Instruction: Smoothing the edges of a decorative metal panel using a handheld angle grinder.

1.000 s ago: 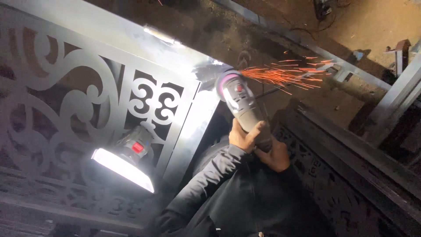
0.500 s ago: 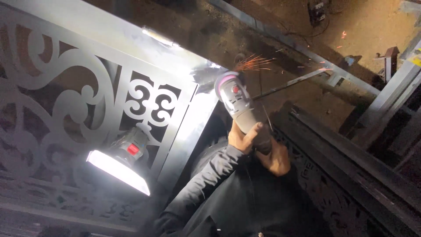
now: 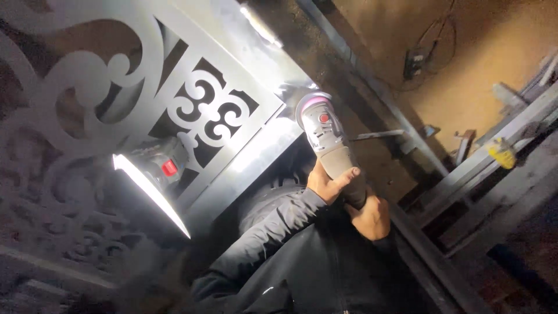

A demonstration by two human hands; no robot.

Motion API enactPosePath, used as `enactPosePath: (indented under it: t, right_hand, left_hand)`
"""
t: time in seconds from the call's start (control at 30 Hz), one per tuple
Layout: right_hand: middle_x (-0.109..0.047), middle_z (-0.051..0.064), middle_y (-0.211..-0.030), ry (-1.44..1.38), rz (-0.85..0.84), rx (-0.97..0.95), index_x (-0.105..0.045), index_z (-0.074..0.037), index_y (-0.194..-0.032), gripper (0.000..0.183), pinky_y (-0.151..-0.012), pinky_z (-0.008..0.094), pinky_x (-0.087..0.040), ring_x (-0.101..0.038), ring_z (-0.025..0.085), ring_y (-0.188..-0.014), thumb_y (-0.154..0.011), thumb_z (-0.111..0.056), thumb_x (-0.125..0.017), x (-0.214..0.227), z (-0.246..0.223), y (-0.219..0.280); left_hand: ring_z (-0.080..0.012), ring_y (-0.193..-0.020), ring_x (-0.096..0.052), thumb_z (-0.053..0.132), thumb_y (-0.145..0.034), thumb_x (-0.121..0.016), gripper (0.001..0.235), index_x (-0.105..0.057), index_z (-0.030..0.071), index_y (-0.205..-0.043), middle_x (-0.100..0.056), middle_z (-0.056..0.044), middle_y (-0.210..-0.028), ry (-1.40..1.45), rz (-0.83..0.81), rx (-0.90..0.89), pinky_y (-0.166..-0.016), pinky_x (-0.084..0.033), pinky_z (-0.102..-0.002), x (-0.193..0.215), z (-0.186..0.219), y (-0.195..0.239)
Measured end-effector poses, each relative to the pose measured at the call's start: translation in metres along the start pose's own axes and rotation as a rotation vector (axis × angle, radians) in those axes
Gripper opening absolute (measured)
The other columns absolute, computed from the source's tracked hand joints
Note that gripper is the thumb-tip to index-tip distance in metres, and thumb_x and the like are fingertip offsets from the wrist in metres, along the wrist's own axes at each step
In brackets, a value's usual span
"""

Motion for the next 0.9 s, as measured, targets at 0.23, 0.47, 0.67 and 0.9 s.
enactPosePath:
  t: [0.23, 0.47, 0.67, 0.9]
  right_hand:
    - [-0.075, 0.012, -0.087, 0.153, 0.192, 0.187, -0.070, -0.016, -0.104, 0.035, -0.061, 0.045, -0.058, -0.075, 0.032, -0.089, -0.074, -0.026, -0.083, 0.068, 0.049, -0.025]
    - [-0.075, 0.030, -0.088, 0.239, 0.103, 0.378, -0.070, 0.003, -0.104, 0.028, -0.066, 0.057, -0.058, -0.072, 0.051, -0.089, -0.083, -0.015, -0.074, 0.154, 0.003, -0.056]
    - [-0.074, 0.016, -0.076, 0.593, 0.132, 0.352, -0.070, -0.004, -0.081, 0.016, -0.067, 0.048, -0.060, -0.075, 0.038, -0.077, -0.082, -0.020, -0.069, 0.193, -0.008, -0.117]
    - [-0.072, 0.019, -0.097, 0.729, 0.060, 0.417, -0.064, -0.004, -0.091, 0.030, -0.086, 0.056, -0.060, -0.074, 0.043, -0.098, -0.074, -0.027, -0.072, 0.190, -0.030, -0.209]
  left_hand:
    - [-0.0496, -0.112, -0.066, 0.054, -0.068, -0.085, 0.075, -0.052, 0.007, -0.116, -0.070, -0.030, -0.111, 0.186, -0.068, -0.041, -0.097, -0.055, -0.056, -0.026, 0.033, 0.010]
    - [-0.0460, -0.114, -0.066, 0.058, -0.066, -0.085, 0.081, -0.049, 0.009, -0.119, -0.069, -0.027, -0.116, 0.326, -0.018, -0.052, -0.101, -0.056, -0.052, -0.069, 0.046, -0.009]
    - [-0.0462, -0.119, -0.063, 0.062, -0.066, -0.084, 0.089, -0.048, 0.010, -0.128, -0.067, -0.026, -0.122, 0.487, 0.190, -0.040, -0.104, -0.054, -0.054, -0.108, 0.057, -0.031]
    - [-0.0423, -0.116, -0.065, 0.060, -0.070, -0.085, 0.079, -0.052, 0.013, -0.124, -0.069, -0.022, -0.121, 0.608, 0.395, -0.080, -0.101, -0.057, -0.052, -0.112, 0.046, -0.069]
Point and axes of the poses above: each hand's wrist, its own y-axis away from the middle knuckle, its own x-axis out of the back of the hand, z = x × y, the point moved 3 cm from there along -y, towards the middle knuckle
